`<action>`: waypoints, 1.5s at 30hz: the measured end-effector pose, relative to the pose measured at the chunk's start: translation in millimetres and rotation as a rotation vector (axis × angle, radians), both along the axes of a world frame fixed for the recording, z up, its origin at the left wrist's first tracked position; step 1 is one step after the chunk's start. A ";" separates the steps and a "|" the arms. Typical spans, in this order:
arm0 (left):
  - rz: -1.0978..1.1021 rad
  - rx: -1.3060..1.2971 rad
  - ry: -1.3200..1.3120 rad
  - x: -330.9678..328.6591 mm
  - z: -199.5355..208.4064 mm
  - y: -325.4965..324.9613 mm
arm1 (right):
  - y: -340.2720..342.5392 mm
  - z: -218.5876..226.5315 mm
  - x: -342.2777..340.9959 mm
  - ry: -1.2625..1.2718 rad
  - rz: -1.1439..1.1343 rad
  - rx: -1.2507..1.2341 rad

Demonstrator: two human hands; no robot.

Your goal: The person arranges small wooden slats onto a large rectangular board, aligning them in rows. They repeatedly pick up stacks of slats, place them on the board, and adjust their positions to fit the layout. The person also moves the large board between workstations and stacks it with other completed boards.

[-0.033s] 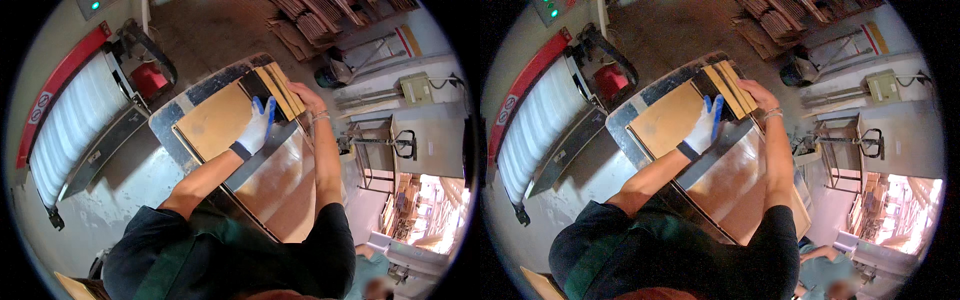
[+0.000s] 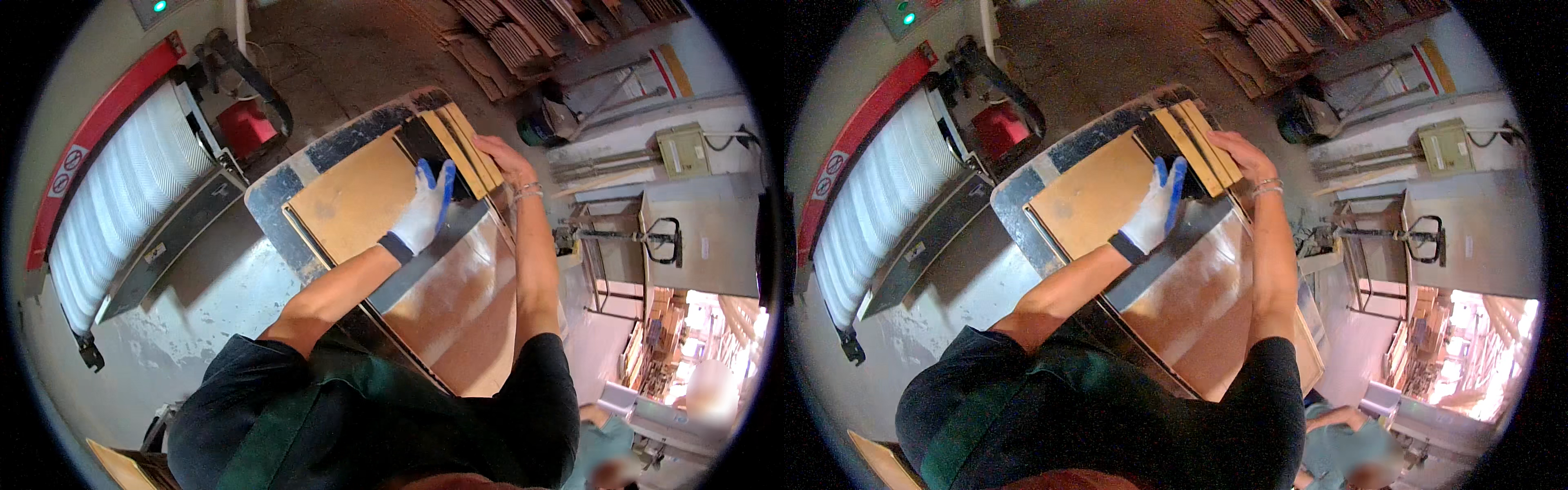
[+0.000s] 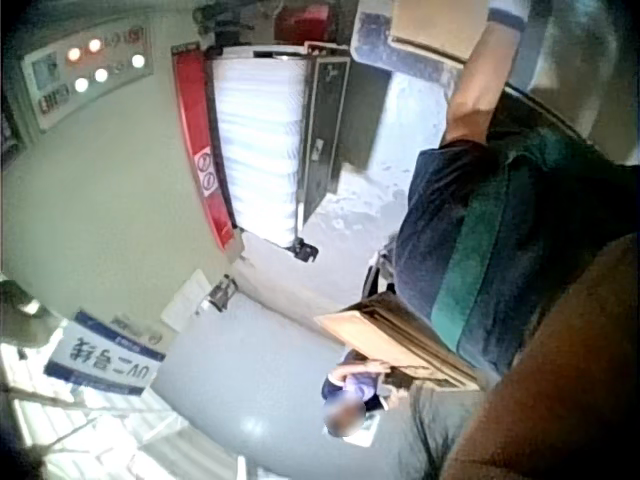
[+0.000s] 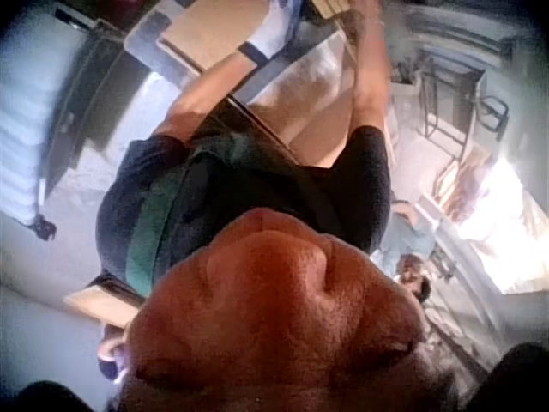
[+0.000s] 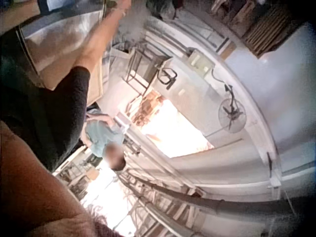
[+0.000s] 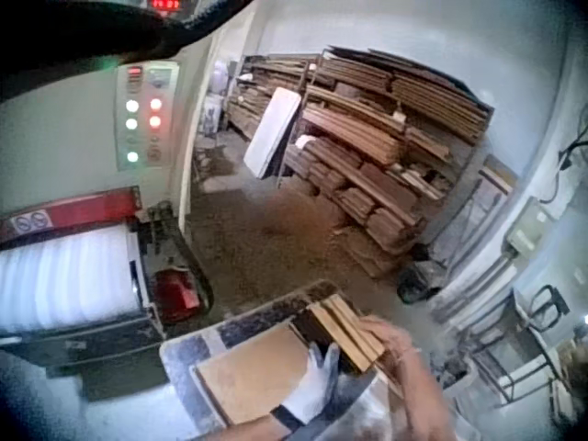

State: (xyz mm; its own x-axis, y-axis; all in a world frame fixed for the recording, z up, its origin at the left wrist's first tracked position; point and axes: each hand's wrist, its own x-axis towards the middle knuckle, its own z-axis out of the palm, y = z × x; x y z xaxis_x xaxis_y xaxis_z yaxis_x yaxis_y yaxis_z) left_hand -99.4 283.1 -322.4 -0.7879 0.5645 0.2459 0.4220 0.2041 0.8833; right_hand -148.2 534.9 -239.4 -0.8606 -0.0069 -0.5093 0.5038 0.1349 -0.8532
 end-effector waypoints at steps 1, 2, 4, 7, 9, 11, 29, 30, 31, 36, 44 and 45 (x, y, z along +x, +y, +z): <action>0.009 0.024 -0.034 1.0 -2.5 4.5 | 0.9 2.5 -1.2 0.009 -0.018 0.013; 0.017 0.051 -0.067 2.8 -4.2 9.9 | 4.4 3.2 -3.3 0.006 -0.007 0.004; 0.029 0.037 0.028 2.5 -6.2 13.7 | 10.3 5.4 -5.6 -0.004 0.008 -0.009; 0.040 0.066 0.037 1.1 -18.1 18.3 | 12.5 7.5 -2.3 -0.012 0.043 -0.018; 0.055 0.102 0.150 6.9 -20.4 17.9 | 11.6 5.8 5.5 -0.001 0.035 -0.032; 0.032 0.073 0.174 5.2 -20.4 19.4 | 12.7 9.2 10.9 0.036 -0.002 -0.026; -0.228 0.243 -0.270 -85.6 -25.6 -73.3 | -102.1 44.0 27.2 0.156 0.108 1.299; -0.224 0.270 -0.375 -89.1 -22.3 -81.7 | -102.8 40.2 27.7 0.168 0.104 1.297; -0.224 0.302 -0.478 -92.1 -7.0 -86.2 | -99.6 37.5 28.4 0.180 0.089 1.306; -0.296 -0.045 0.111 -118.1 22.5 -115.2 | -93.6 33.8 30.2 0.268 0.074 1.290; -0.310 -0.105 -0.084 -120.3 33.0 -107.6 | -97.5 33.1 24.9 0.223 0.145 1.373; -0.314 -0.107 -0.139 -120.7 28.1 -108.8 | -98.7 35.2 23.5 0.206 0.154 1.349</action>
